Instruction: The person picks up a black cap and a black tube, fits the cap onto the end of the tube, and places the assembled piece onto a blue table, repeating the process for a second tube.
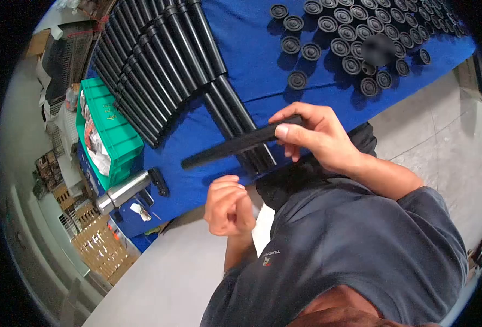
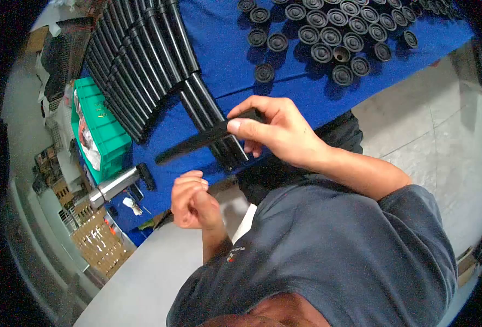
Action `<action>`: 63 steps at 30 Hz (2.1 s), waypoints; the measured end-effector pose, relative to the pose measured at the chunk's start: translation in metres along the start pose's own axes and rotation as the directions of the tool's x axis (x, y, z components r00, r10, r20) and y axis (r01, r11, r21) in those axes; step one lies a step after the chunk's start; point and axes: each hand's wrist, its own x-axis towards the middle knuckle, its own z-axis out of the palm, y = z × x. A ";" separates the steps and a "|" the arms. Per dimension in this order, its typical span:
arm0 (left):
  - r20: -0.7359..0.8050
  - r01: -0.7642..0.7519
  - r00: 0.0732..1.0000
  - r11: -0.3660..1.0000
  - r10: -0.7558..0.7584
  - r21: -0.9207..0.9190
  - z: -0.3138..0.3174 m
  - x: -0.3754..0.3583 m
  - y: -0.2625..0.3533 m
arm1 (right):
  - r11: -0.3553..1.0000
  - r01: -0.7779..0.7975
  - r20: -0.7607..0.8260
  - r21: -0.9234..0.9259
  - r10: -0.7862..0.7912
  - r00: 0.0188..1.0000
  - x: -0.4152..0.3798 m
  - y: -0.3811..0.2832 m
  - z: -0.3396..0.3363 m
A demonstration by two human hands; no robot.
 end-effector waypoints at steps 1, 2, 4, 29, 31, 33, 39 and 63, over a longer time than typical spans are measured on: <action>0.043 0.066 0.997 0.998 -0.066 0.002 0.004 0.000 0.000 | 1.000 0.007 -0.039 0.007 -0.006 0.999 0.002 0.000 -0.002; 0.086 0.130 0.988 0.991 -0.130 0.006 0.008 0.001 0.001 | 0.999 0.019 -0.055 -0.027 -0.021 0.998 0.004 -0.002 -0.005; 0.122 0.553 0.830 0.832 -0.545 -0.049 0.021 0.005 0.007 | 0.995 -0.037 -0.031 0.092 0.040 0.999 0.004 -0.002 -0.004; 0.210 0.412 0.817 0.290 -0.536 -0.864 0.009 0.003 -0.040 | -0.349 0.251 0.374 -0.903 -0.351 0.858 0.030 -0.019 -0.038; 0.220 0.404 0.821 0.265 -0.527 -0.876 0.009 0.005 -0.040 | -0.346 0.228 0.357 -0.910 -0.375 0.856 0.034 -0.015 -0.040; 0.236 0.401 0.830 0.247 -0.505 -0.882 0.004 0.007 -0.043 | -0.395 0.232 0.399 -0.889 -0.415 0.818 0.037 -0.016 -0.042; 0.188 0.301 0.766 0.085 -0.615 -0.950 0.008 0.010 -0.043 | 0.403 0.425 0.269 -0.810 -0.389 0.881 0.019 -0.032 -0.023; 0.086 0.395 0.784 0.387 -0.614 -0.833 0.034 0.010 -0.032 | 0.700 0.479 0.263 -0.529 -0.402 0.877 0.009 0.021 -0.006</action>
